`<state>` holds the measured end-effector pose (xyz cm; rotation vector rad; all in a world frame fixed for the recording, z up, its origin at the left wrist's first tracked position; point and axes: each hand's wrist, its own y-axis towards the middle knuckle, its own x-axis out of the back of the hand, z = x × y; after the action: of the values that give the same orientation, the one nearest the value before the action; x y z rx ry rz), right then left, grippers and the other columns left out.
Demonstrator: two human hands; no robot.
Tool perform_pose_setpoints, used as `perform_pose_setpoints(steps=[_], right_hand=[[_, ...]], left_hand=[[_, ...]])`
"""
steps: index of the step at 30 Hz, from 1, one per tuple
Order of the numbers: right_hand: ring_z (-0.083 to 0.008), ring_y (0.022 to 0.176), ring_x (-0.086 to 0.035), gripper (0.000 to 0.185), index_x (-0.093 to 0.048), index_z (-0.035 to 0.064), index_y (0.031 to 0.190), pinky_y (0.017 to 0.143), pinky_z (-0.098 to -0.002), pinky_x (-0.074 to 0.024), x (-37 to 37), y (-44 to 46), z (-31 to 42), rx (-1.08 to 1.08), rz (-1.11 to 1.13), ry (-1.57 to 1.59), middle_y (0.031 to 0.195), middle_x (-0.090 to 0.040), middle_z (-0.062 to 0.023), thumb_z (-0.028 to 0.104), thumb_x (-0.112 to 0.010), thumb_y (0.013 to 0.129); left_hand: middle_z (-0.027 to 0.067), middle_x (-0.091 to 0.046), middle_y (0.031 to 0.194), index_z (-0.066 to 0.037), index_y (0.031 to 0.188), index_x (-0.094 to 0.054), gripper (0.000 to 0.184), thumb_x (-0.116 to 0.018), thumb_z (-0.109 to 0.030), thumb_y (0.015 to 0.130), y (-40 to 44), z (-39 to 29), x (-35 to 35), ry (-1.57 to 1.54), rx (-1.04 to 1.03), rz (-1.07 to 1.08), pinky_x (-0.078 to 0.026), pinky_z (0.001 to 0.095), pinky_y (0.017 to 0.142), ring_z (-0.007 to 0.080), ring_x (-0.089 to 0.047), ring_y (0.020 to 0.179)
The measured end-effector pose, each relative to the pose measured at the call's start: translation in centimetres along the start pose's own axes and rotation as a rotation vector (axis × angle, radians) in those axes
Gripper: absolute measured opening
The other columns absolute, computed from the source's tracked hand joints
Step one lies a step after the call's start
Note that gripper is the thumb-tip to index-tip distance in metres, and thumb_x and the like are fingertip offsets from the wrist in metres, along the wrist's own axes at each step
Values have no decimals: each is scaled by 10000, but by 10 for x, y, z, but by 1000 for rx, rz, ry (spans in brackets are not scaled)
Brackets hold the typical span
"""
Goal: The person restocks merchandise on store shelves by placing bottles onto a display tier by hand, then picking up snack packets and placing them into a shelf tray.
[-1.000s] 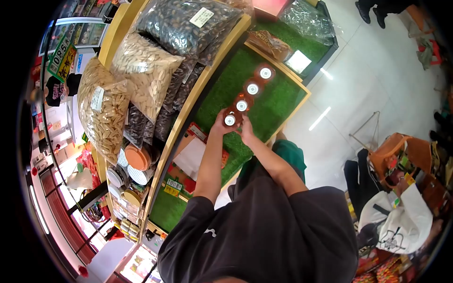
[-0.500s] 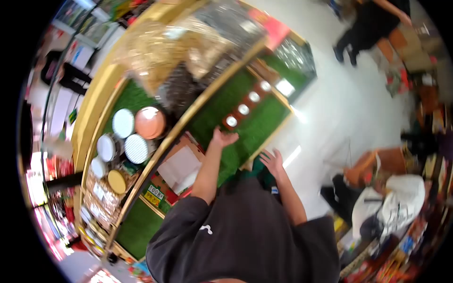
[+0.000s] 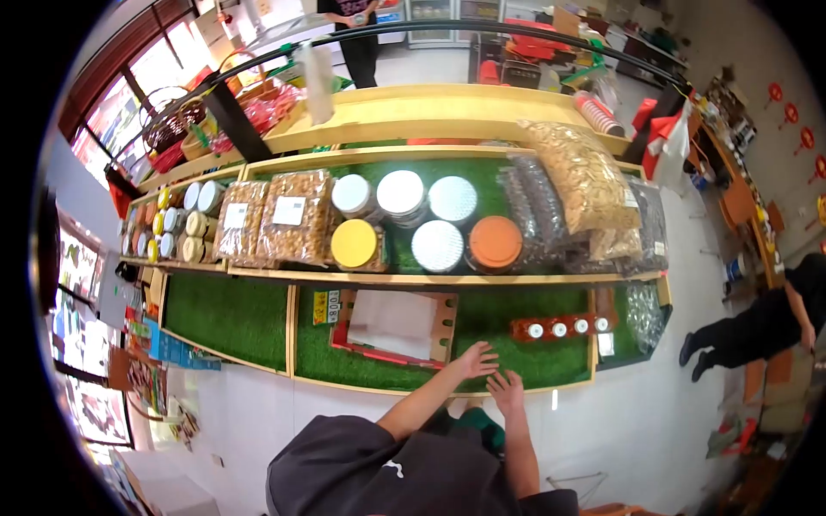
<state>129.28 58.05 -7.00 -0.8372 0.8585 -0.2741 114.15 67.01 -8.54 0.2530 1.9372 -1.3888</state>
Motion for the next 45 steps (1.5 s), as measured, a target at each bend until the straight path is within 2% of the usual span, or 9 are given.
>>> perform_pose_setpoints(steps=[12,18,24,32,34,38,40,43,45], right_hand=[[-267,943,-561,466,-382,155,1258,799,-414,-471,-64,16,-83,-375,314,-465,1114,-532,-120,357,-494,853],[-327,985,-543,551,-305,114,1327,847,-426,-446,-4,32,-116,-315,305,-616,1186,-503,-171,365,-480,868],[-370,960,-549,525,-325,29,1277,789,-461,-477,129,-15,-117,-238,8,-802,1138,-517,-224,324,-450,861],[-348,673,-587,432,-456,-34,1079,548,-442,-499,212,-88,-134,-435,-471,-1172,886,-590,-202,274,-525,784],[-346,678,-595,437,-485,-59,1041,536,-429,-503,179,-91,-158,-387,-443,-1349,880,-599,-196,286,-531,777],[-278,650,-611,479,-586,-13,956,519,-375,-504,100,-41,-245,-223,-155,-1609,875,-616,-164,414,-583,740],[-199,618,-612,358,-629,34,745,542,-332,-491,30,-33,-290,299,604,-1979,650,-615,-119,356,-487,810],[-160,607,-568,326,-562,85,993,513,-300,-472,-52,4,-381,24,340,-1734,785,-604,-65,356,-478,832],[-144,620,-555,329,-539,94,1045,504,-284,-459,-119,-18,-424,36,447,-1671,817,-594,-47,343,-470,840]], left_hand=[[97,-503,1146,-92,1192,-438,378,-445,-304,879,-117,77,122,-197,-526,-93,-472,342,807,217,-564,898],[108,-565,1099,-86,1228,-424,478,-458,-369,844,-210,198,247,-61,-559,-698,-458,341,787,216,-561,903],[121,-567,963,-93,1166,-426,401,-418,-320,835,-290,357,357,-217,-185,-1119,-445,425,602,284,-550,792],[144,-517,1001,-63,1051,-470,335,-488,-262,782,-333,467,403,-545,-293,-929,-451,498,732,339,-515,881],[147,-567,921,-61,1059,-505,364,-500,-314,796,-359,504,405,491,-693,-998,-460,457,758,342,-559,882],[248,-584,968,-63,1057,-529,360,-470,-318,810,-461,448,324,764,-454,-1164,-436,401,824,386,-540,978],[240,-594,944,-36,1063,-523,372,-449,-302,814,-472,456,361,463,-298,-1197,-430,405,835,378,-545,979],[144,-616,856,-33,963,-555,335,-416,-312,839,-436,499,496,-665,-463,-1040,-472,440,675,288,-591,796],[96,-596,821,-61,1035,-532,339,-446,-326,841,-446,507,550,-647,-523,-944,-482,393,546,237,-572,650]])
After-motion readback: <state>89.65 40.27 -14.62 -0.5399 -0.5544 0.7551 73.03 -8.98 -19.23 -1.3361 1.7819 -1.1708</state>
